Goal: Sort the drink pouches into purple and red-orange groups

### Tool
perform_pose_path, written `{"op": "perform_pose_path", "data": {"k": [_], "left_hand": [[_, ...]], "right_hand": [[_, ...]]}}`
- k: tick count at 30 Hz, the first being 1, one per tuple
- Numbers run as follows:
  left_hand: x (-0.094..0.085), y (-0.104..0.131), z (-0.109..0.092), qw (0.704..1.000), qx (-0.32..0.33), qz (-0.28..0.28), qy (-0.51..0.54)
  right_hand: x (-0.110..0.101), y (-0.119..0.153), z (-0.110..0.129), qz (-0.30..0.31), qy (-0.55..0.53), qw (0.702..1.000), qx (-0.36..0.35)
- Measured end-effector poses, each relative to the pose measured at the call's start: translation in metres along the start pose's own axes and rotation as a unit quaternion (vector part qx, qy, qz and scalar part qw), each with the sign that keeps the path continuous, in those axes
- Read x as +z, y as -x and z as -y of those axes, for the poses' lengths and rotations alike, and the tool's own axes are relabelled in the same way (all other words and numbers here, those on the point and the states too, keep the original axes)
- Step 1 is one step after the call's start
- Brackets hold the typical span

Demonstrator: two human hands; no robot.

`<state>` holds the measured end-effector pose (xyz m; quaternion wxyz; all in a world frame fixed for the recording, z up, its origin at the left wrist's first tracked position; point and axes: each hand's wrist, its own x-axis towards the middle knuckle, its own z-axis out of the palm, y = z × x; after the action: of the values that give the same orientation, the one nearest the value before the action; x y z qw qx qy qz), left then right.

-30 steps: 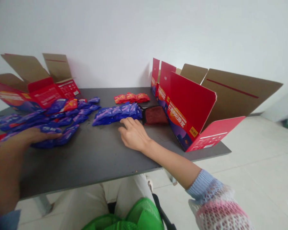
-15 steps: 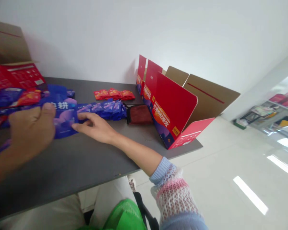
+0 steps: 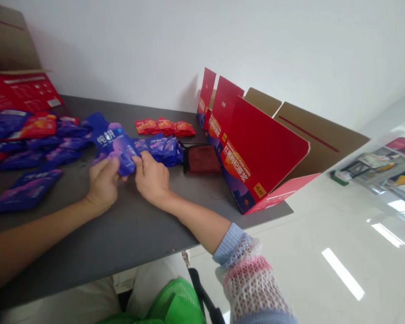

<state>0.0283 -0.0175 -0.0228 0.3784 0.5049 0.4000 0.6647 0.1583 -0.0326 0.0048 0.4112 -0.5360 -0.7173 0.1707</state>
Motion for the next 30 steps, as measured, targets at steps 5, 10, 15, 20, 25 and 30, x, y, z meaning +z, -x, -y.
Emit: {"op": "perform_pose_path", "data": {"k": [5, 10, 15, 20, 25, 30], "left_hand": [[-0.004, 0.017, 0.002, 0.992, 0.018, 0.123, -0.013], [-0.004, 0.015, -0.002, 0.983, -0.013, 0.166, -0.083], [-0.006, 0.012, -0.003, 0.958, -0.101, 0.257, -0.079], [-0.008, 0.006, 0.004, 0.928, -0.178, 0.325, -0.044], [-0.002, -0.002, 0.003, 0.918, -0.224, 0.324, 0.045], [-0.008, -0.004, -0.005, 0.861, -0.308, 0.392, 0.103]], "right_hand": [[-0.003, 0.008, -0.002, -0.040, -0.034, 0.999, 0.000], [-0.010, 0.018, -0.005, -0.009, -0.070, 0.997, 0.014], [-0.025, 0.012, -0.004, 0.061, -0.019, 0.997, 0.037], [-0.021, 0.003, -0.008, 0.057, 0.118, 0.988, 0.087], [-0.013, -0.011, -0.018, 0.014, 0.158, 0.984, 0.084], [-0.011, -0.006, -0.025, -0.009, 0.053, 0.995, 0.085]]}}
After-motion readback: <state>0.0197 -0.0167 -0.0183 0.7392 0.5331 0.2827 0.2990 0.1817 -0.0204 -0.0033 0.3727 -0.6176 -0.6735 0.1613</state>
